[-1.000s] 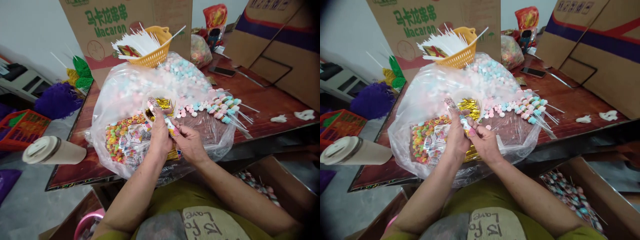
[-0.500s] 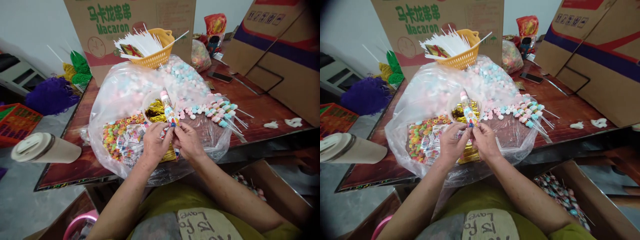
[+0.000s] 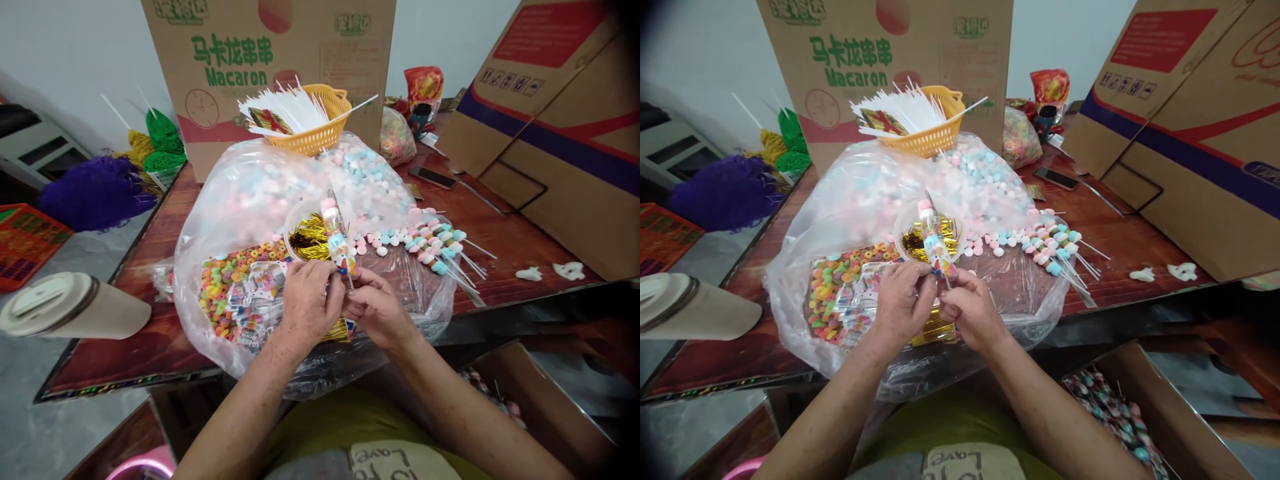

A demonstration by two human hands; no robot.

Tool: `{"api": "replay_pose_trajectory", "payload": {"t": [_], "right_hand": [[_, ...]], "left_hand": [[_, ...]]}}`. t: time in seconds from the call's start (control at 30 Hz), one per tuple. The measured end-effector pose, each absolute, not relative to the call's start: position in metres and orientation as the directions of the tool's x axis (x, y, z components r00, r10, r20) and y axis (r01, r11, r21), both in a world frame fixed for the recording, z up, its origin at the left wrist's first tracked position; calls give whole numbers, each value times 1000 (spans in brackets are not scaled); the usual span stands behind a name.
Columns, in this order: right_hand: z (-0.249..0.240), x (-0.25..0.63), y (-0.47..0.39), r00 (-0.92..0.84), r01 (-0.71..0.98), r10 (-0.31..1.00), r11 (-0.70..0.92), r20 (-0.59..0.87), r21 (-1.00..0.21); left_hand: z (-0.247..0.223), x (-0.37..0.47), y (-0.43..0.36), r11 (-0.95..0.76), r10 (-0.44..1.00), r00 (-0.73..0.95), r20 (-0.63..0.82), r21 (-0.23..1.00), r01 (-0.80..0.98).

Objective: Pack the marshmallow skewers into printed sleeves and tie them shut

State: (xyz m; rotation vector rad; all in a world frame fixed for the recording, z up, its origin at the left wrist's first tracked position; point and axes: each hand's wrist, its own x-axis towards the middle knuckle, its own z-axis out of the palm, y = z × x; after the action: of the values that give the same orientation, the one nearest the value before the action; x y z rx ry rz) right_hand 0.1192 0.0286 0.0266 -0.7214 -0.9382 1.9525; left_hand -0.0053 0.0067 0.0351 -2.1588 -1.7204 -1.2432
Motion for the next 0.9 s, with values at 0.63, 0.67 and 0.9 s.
{"api": "replay_pose_trajectory", "payload": {"t": [0.63,0.67,0.9], "right_hand": [[-9,103,19,-288,-166,936,-256,-201,-952],[-9,102,20,-294,-166,928,-284,-227,-944],[3,161,32,-697,225,708,60,-118,-973]], "left_hand": [[17,-6,-2,-318,829,243,503,67,946],[16,-7,-2,-330,833,256,490,69,941],[-5,-8,10,-204,900,-14,436,449,870]]}}
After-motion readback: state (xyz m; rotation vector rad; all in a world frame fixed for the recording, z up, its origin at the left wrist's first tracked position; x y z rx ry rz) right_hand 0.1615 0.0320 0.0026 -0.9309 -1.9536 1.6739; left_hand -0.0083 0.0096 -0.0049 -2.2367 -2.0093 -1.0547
